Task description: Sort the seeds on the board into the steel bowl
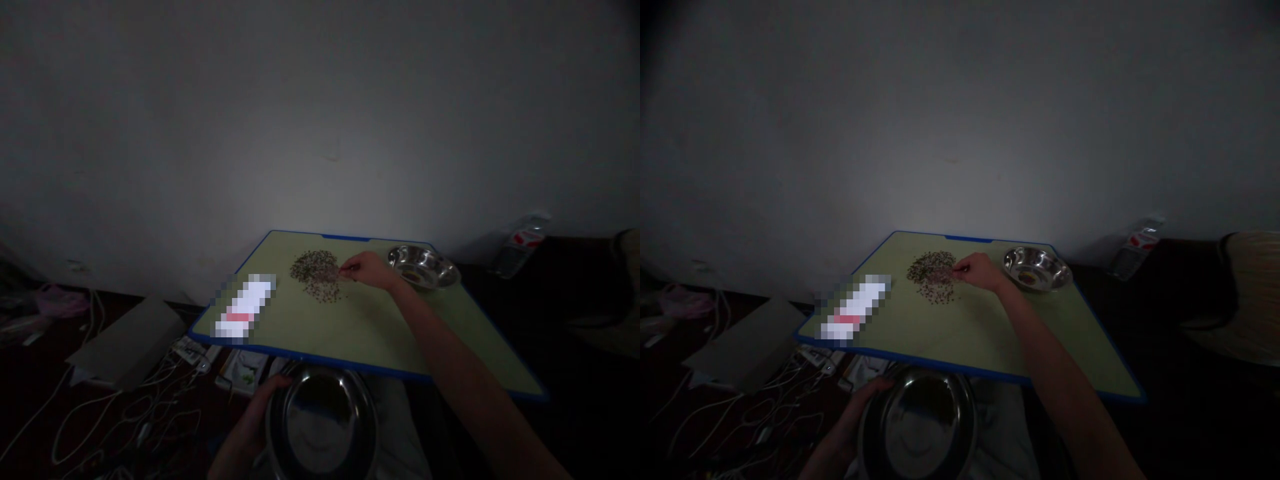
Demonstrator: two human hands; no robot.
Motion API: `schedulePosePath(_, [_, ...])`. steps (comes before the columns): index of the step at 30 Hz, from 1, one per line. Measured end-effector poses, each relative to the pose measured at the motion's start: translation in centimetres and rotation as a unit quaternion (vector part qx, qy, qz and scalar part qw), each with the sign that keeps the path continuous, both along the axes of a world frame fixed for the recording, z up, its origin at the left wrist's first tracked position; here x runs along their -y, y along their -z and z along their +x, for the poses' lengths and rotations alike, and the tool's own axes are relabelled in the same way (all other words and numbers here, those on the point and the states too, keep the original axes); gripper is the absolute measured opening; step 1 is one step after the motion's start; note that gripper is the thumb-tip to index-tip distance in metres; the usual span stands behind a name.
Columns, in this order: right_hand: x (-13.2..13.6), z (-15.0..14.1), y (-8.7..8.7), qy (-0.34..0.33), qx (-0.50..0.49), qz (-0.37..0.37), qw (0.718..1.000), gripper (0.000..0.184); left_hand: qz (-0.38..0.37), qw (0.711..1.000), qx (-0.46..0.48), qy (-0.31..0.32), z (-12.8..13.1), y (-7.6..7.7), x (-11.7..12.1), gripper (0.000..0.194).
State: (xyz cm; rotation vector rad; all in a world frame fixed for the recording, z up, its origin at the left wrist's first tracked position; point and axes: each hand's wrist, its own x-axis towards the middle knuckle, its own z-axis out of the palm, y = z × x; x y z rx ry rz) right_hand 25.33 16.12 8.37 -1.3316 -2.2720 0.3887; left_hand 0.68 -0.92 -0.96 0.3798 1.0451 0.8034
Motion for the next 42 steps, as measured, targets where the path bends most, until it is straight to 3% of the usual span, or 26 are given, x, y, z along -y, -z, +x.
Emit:
schedulePosePath(5, [-0.20, -0.07, 0.53, -0.025, 0.011, -0.036, 0.999, 0.025, -0.017, 0.999, -0.031, -0.042, 0.43, -0.66, 0.13, 0.016])
schedulePosePath(14, [-0.03, -0.37, 0.47, -0.035, 0.014, -0.058, 0.998, 0.023, -0.025, 1.000, -0.015, 0.004, 0.24, -1.16, 0.12, 0.021])
schedulePosePath(20, [-0.05, -0.24, 0.53, -0.048, 0.010, -0.089, 0.995, 0.024, -0.014, 1.000, -0.013, -0.017, 0.29, -1.03, 0.30, 0.026])
schedulePosePath(27, [-0.03, -0.18, 0.57, -0.057, -0.016, -0.111, 0.992, 0.026, -0.031, 0.999, -0.008, 0.007, 0.27, -1.01, 0.14, 0.025])
schedulePosePath(36, [-0.02, -0.15, 0.33, -0.067, 0.009, -0.124, 0.990, 0.024, -0.002, 0.999, -0.031, -0.033, 0.12, -0.56, 0.09, 0.016])
schedulePosePath(42, [0.21, -0.22, 0.17, -0.070, 0.004, -0.140, 0.988, 0.025, -0.013, 1.000, -0.015, -0.008, 0.06, -0.58, 0.06, 0.019])
